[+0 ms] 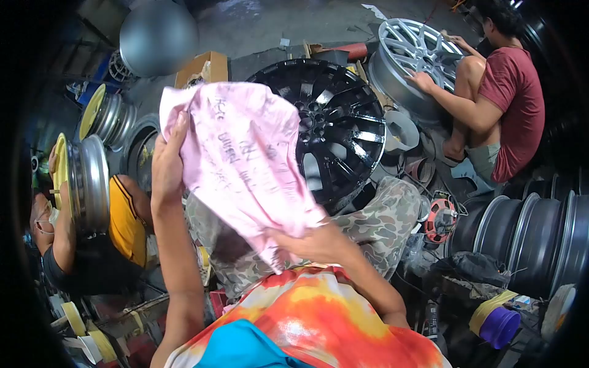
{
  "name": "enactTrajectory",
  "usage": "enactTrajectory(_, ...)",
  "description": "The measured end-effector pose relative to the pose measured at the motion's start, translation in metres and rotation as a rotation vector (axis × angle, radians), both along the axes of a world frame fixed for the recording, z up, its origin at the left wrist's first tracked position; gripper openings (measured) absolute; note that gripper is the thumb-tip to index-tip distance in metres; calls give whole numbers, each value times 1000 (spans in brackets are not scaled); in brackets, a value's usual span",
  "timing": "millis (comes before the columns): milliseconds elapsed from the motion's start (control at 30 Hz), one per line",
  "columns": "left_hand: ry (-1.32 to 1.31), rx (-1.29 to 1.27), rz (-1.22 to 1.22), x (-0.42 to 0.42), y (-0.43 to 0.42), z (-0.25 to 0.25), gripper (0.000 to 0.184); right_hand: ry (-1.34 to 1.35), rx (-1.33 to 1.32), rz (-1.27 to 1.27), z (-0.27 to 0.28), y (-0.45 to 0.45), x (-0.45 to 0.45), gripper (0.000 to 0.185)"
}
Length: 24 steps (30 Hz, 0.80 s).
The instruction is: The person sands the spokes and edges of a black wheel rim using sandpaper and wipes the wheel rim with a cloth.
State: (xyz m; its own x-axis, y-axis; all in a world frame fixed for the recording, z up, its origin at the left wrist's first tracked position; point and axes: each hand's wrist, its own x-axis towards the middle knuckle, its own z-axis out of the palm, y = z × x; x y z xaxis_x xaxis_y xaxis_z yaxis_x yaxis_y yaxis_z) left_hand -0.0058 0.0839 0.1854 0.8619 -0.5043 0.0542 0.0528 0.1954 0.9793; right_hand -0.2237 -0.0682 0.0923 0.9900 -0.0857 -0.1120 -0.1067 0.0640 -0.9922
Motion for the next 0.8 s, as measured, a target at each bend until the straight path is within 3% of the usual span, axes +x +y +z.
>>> enactTrajectory(100, -166, 430, -154, 51, 42, -51, 40, 112, -122, -230, 32, -47, -57, 64)
enactTrajectory(133, -140, 622, -176, 44, 39, -43, 44, -31, 563, -648, 12, -60, -97, 52)
enactTrajectory(233, -149, 615, -185, 52, 33, -66, 47, -233, 259, -778, 54, -102, -119, 50)
enactTrajectory(367, -265, 569, -179, 84, 2, -91, 44, -35, -3, -627, 68, -90, -66, 46)
enactTrajectory(433, -327, 621, -213, 101, -16, -99, 42, 168, -208, -402, 47, -71, -25, 44)
enactTrajectory(500, -373, 649, -227, 120, -29, -116, 44, 193, -597, -56, 5, -54, 9, 39)
enactTrajectory(567, -377, 662, -213, 127, -31, -126, 43, -21, -823, 68, -30, -39, 18, 37)
enactTrajectory(633, -444, 666, -207, 125, -23, -136, 42, 135, -829, 90, -28, -6, 23, 44)
enactTrajectory(700, -432, 645, -194, 123, -13, -152, 42, 235, -1252, 288, -61, 13, 25, 55)
enactTrajectory(800, -564, 773, -114, 118, 2, -162, 36, 446, -1292, 302, -63, 34, 59, 64)
